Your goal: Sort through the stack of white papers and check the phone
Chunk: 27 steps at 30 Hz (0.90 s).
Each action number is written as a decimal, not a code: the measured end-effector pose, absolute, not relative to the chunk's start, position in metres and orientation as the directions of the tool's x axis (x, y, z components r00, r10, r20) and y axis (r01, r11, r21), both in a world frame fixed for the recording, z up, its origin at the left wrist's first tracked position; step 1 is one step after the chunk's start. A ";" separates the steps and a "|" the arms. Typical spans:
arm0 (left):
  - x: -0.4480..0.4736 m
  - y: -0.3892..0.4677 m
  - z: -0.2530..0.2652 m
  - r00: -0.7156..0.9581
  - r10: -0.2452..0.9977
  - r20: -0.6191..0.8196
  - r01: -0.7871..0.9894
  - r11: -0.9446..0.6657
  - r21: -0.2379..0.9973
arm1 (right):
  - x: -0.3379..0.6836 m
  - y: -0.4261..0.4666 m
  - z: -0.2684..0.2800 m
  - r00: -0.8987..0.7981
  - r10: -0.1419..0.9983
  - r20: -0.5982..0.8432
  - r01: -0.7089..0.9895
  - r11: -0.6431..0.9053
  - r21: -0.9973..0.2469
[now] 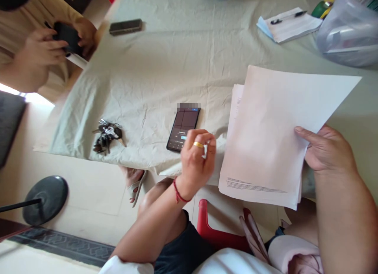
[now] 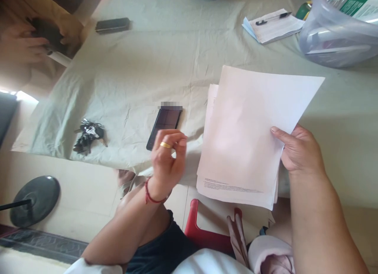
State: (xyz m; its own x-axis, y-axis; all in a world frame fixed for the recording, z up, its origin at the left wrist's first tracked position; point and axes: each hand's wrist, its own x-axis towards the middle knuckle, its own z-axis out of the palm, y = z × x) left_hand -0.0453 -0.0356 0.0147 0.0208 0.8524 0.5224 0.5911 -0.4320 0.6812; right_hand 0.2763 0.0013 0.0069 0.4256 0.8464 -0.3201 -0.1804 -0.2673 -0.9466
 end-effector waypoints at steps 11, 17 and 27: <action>-0.012 -0.042 0.008 -0.067 0.978 0.195 0.283 -0.169 0.944 | 0.277 0.003 0.013 0.419 0.856 -0.303 -0.188 -0.244 -0.951; -0.010 -0.039 0.009 -0.011 1.000 0.028 0.142 -0.026 0.990 | 0.276 0.003 0.016 0.444 0.847 -0.292 -0.204 -0.222 -0.954; -0.006 -0.041 0.016 0.201 0.976 -0.079 0.203 0.038 0.979 | 0.281 0.003 0.011 0.477 0.838 -0.264 -0.206 -0.185 -0.961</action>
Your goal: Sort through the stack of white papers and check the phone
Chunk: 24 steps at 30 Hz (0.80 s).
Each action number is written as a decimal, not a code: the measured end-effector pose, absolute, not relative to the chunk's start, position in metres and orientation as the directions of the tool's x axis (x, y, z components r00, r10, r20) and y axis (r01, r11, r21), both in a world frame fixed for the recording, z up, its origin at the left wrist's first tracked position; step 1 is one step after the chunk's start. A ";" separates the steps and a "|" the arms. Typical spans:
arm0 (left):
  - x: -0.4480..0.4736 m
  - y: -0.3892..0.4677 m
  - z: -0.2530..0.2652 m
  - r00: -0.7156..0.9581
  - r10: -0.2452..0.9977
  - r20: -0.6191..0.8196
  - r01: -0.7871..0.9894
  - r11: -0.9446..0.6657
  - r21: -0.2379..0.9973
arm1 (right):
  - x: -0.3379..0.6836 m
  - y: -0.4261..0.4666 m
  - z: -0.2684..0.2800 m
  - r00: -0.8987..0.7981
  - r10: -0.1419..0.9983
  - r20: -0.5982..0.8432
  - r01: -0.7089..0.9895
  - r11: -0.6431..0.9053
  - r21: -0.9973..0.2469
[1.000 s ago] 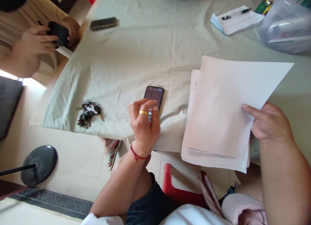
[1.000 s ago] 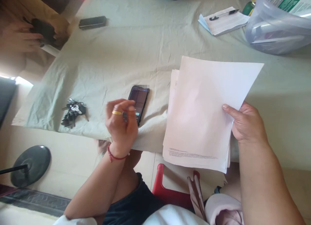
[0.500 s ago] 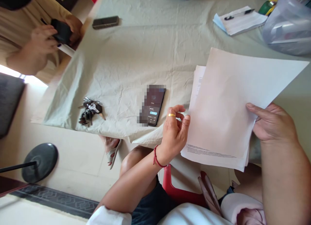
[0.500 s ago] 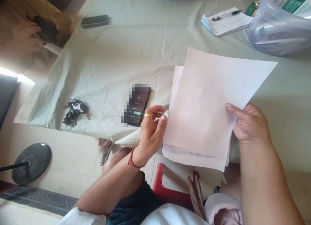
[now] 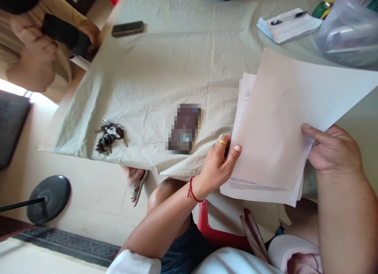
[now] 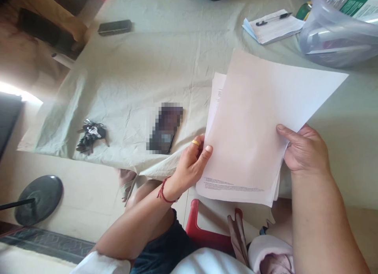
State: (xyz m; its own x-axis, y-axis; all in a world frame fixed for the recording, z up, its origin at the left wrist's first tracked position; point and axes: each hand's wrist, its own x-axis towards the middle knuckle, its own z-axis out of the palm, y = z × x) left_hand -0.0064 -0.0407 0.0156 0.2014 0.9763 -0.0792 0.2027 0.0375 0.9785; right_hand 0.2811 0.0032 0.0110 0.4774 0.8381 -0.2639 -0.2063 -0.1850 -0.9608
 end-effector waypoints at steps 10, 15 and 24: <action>0.001 -0.040 0.019 0.212 0.962 -0.172 0.136 0.145 0.980 | 0.281 0.004 0.010 0.509 0.827 -0.240 -0.221 -0.144 -0.964; 0.003 -0.039 0.020 0.223 0.964 -0.143 0.079 0.128 0.989 | 0.282 0.004 0.010 0.518 0.822 -0.236 -0.223 -0.136 -0.965; 0.002 -0.039 0.013 0.252 0.947 -0.200 0.110 0.177 0.978 | 0.282 0.003 0.009 0.520 0.819 -0.242 -0.227 -0.142 -0.964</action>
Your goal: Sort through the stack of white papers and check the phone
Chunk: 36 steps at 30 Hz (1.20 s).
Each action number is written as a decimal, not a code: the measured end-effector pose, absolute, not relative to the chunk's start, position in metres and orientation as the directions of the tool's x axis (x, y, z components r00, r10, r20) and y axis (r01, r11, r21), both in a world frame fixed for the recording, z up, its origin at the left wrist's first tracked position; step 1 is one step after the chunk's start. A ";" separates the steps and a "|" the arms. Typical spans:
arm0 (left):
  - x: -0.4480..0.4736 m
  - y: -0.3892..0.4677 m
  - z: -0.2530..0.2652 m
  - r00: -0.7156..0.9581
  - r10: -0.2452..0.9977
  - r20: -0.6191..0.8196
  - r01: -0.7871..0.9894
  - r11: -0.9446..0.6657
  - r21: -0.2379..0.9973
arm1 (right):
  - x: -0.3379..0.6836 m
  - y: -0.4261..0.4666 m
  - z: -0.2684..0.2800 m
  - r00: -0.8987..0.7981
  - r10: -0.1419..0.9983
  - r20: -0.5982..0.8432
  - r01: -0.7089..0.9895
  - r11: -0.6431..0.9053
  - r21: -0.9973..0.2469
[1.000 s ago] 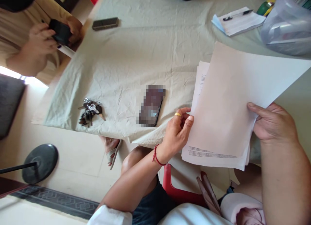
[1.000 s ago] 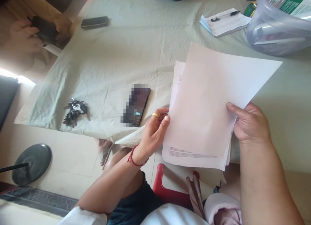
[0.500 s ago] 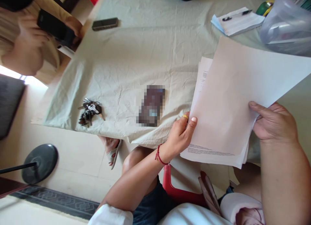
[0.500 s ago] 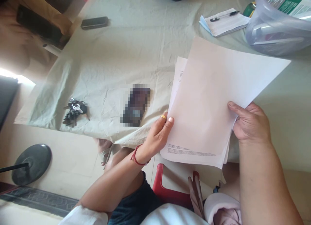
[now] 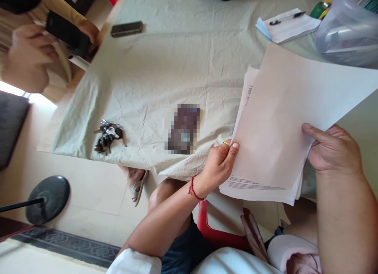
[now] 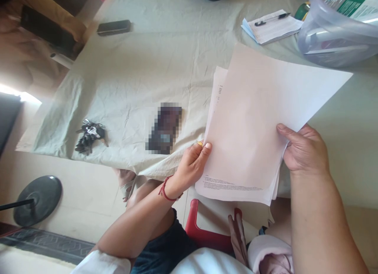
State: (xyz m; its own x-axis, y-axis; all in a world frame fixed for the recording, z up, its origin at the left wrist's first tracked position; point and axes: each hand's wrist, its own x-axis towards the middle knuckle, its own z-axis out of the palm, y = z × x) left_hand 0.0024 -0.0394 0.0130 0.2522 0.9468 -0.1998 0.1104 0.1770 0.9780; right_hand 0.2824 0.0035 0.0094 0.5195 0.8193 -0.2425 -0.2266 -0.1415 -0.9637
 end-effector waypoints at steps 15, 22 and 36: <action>0.002 -0.038 0.006 0.267 0.938 -0.220 0.186 0.174 0.967 | 0.280 0.004 0.012 0.531 0.809 -0.252 -0.230 -0.149 -0.962; 0.003 -0.037 0.008 0.265 0.944 -0.196 0.183 0.150 0.972 | 0.281 0.003 0.012 0.531 0.812 -0.242 -0.226 -0.139 -0.964; 0.002 -0.037 0.011 0.260 0.950 -0.172 0.168 0.131 0.977 | 0.280 0.002 0.012 0.531 0.814 -0.238 -0.234 -0.129 -0.964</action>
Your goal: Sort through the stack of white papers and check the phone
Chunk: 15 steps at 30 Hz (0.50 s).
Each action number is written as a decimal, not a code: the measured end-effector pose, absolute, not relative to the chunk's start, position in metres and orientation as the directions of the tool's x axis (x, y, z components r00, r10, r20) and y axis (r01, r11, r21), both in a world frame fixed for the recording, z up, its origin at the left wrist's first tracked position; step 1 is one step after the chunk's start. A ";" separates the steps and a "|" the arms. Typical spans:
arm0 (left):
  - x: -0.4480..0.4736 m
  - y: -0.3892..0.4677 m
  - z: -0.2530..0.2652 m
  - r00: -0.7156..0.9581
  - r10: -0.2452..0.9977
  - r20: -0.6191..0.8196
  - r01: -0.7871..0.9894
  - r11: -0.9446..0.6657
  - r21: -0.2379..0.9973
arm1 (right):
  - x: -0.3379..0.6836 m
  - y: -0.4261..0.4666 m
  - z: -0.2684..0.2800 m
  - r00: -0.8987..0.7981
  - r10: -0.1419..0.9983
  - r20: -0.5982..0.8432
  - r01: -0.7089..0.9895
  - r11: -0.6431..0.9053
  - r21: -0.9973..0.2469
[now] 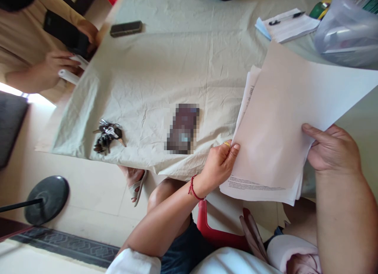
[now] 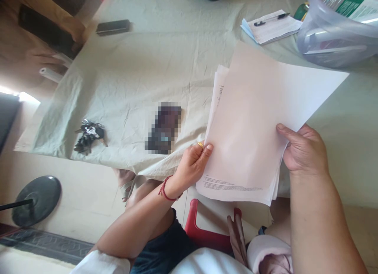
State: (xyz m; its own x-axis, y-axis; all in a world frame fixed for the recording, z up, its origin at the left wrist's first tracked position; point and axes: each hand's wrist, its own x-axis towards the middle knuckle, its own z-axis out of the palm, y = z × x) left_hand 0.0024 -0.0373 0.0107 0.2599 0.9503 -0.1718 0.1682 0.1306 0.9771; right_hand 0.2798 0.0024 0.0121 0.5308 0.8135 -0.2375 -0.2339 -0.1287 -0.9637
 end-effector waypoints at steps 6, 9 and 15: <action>0.002 -0.037 0.011 0.267 0.946 -0.184 0.186 0.136 0.973 | 0.280 0.003 0.011 0.533 0.814 -0.230 -0.230 -0.122 -0.966; 0.003 -0.037 0.011 0.266 0.945 -0.189 0.191 0.141 0.972 | 0.281 0.003 0.010 0.528 0.818 -0.227 -0.225 -0.123 -0.967; 0.003 -0.037 0.012 0.263 0.950 -0.169 0.186 0.122 0.975 | 0.281 0.003 0.010 0.534 0.814 -0.227 -0.227 -0.120 -0.967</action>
State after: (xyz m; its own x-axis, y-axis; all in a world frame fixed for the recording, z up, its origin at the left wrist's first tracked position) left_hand 0.0029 -0.0374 0.0118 0.2625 0.9500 -0.1690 0.1858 0.1221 0.9750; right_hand 0.2814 0.0031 0.0100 0.5342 0.8144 -0.2266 -0.2266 -0.1203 -0.9665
